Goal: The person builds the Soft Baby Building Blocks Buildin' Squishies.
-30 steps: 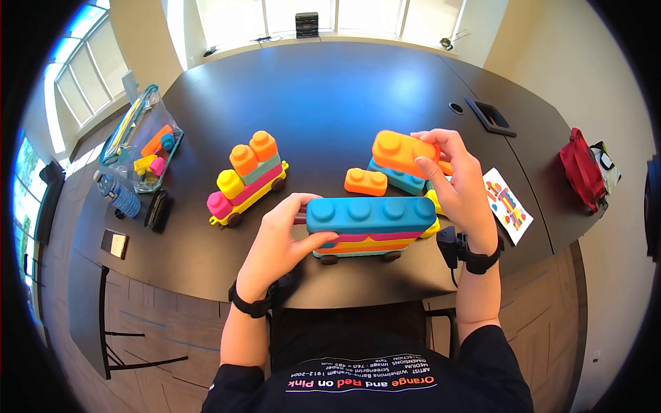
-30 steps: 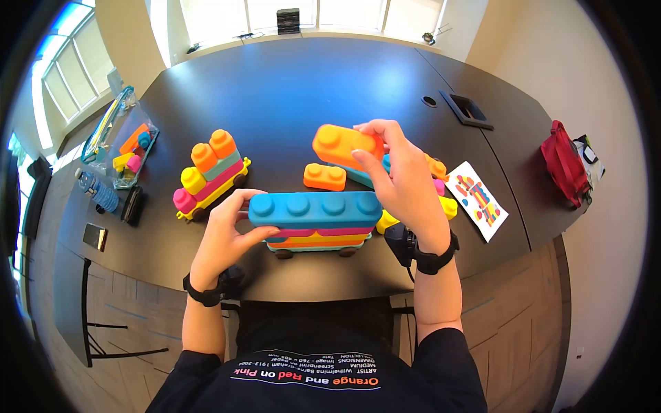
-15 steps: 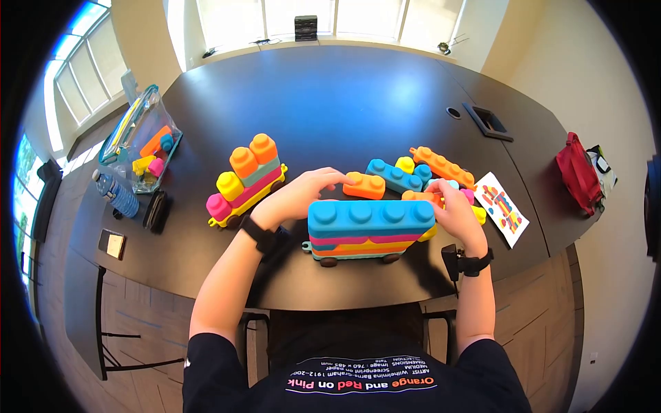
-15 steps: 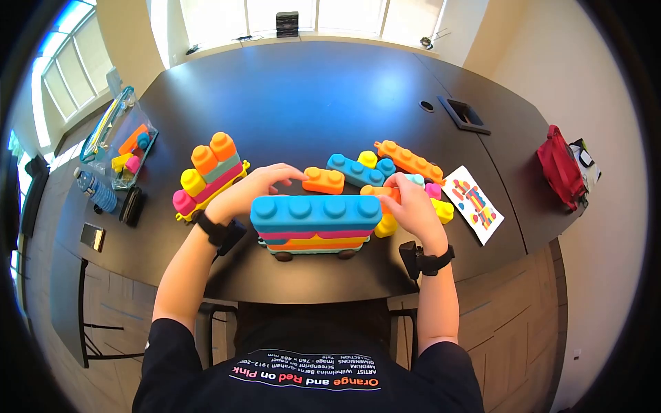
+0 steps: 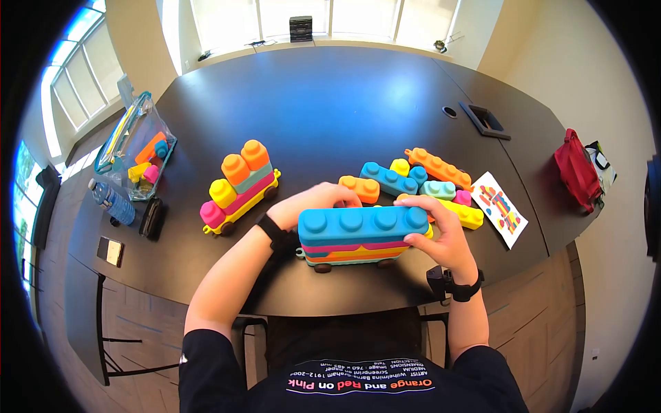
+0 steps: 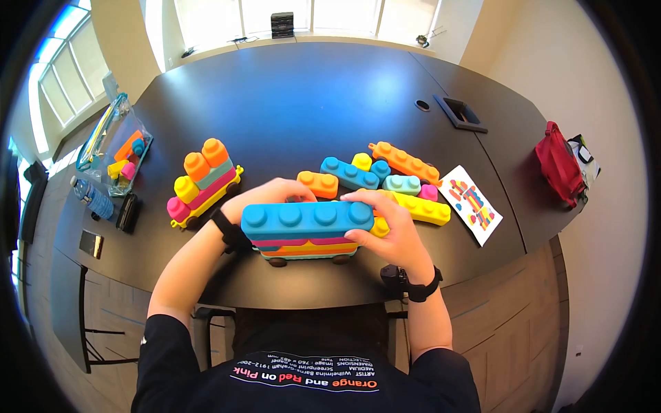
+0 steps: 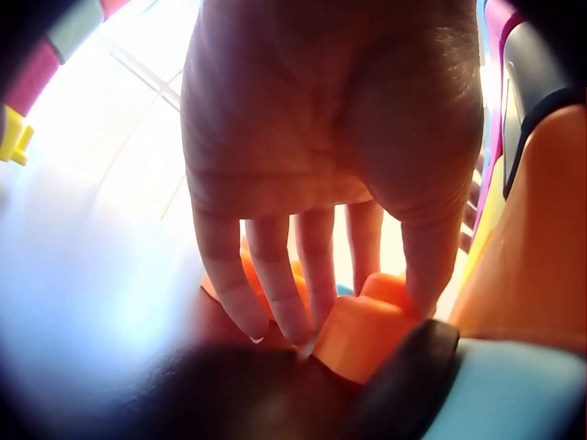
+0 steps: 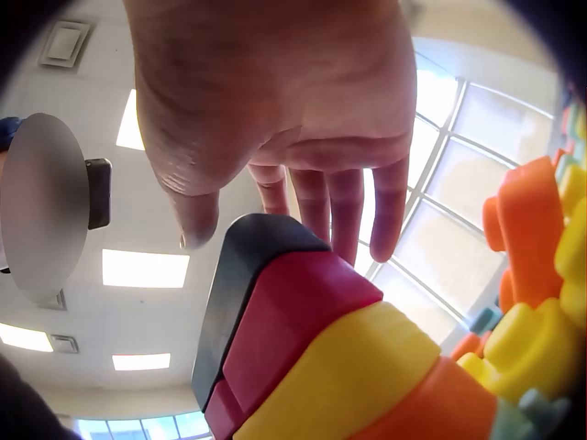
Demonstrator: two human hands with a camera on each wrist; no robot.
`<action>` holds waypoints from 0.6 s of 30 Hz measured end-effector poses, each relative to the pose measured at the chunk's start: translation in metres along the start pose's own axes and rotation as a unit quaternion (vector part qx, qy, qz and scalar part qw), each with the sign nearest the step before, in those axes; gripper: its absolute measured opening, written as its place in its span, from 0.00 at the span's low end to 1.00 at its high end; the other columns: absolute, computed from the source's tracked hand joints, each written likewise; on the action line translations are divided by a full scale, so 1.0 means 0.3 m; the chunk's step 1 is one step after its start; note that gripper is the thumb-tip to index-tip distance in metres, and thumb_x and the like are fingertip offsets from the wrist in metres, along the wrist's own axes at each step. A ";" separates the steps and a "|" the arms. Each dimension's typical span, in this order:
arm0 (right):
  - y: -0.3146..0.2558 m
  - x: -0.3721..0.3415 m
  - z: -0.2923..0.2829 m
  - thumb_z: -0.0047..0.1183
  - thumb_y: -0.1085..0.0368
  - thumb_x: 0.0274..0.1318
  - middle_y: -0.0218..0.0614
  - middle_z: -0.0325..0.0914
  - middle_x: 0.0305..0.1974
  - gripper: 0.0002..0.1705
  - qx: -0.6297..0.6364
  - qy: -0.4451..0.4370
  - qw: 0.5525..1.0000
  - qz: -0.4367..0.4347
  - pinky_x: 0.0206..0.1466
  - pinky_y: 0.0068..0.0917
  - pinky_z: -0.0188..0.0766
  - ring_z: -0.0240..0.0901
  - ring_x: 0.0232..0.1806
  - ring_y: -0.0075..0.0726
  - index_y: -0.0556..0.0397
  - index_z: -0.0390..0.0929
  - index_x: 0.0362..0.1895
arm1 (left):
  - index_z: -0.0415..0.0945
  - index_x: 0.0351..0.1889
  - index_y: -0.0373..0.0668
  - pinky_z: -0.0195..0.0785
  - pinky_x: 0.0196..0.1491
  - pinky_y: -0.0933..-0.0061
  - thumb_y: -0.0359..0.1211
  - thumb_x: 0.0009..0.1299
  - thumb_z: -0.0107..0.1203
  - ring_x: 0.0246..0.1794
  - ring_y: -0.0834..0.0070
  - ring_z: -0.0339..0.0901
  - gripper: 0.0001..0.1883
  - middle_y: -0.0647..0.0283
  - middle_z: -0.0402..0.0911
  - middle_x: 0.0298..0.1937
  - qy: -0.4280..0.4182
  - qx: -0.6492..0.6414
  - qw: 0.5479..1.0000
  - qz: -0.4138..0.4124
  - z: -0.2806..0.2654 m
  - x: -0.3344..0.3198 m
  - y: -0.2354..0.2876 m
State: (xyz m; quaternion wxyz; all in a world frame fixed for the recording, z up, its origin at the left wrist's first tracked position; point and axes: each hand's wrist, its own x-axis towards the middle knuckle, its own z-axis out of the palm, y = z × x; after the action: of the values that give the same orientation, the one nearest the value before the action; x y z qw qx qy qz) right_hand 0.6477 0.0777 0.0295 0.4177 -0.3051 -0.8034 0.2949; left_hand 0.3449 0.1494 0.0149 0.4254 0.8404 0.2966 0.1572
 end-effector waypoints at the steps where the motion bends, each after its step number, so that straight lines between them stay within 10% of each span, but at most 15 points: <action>1: 0.017 -0.009 0.014 0.76 0.65 0.54 0.41 0.83 0.59 0.33 0.019 0.012 1.000 0.021 0.67 0.36 0.73 0.80 0.60 0.41 0.51 0.79 0.65 | 0.83 0.58 0.39 0.79 0.57 0.62 0.33 0.72 0.65 0.54 0.62 0.84 0.17 0.55 0.86 0.49 0.061 0.040 0.997 0.017 -0.017 -0.012 0.008; 6: 0.025 -0.028 0.030 0.75 0.65 0.57 0.39 0.82 0.59 0.31 0.016 0.025 0.999 0.027 0.68 0.36 0.71 0.78 0.61 0.41 0.52 0.78 0.64 | 0.82 0.56 0.38 0.80 0.59 0.68 0.27 0.71 0.66 0.58 0.73 0.81 0.16 0.61 0.81 0.55 0.327 -0.119 0.937 0.028 -0.097 -0.161 0.154; 18: 0.031 -0.028 0.046 0.71 0.65 0.60 0.35 0.81 0.58 0.31 0.002 0.034 0.999 0.011 0.67 0.34 0.68 0.75 0.58 0.40 0.49 0.76 0.66 | 0.85 0.58 0.40 0.77 0.55 0.71 0.28 0.70 0.69 0.52 0.71 0.81 0.18 0.61 0.83 0.51 0.327 0.014 0.940 0.091 0.007 -0.309 0.268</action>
State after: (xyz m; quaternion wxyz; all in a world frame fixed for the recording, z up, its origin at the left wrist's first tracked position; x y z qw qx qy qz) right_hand 0.6420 0.0745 0.0120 0.4417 -0.3230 -0.7848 0.2911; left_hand 0.3034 0.0521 0.0775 0.2771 0.7717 0.3436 0.4578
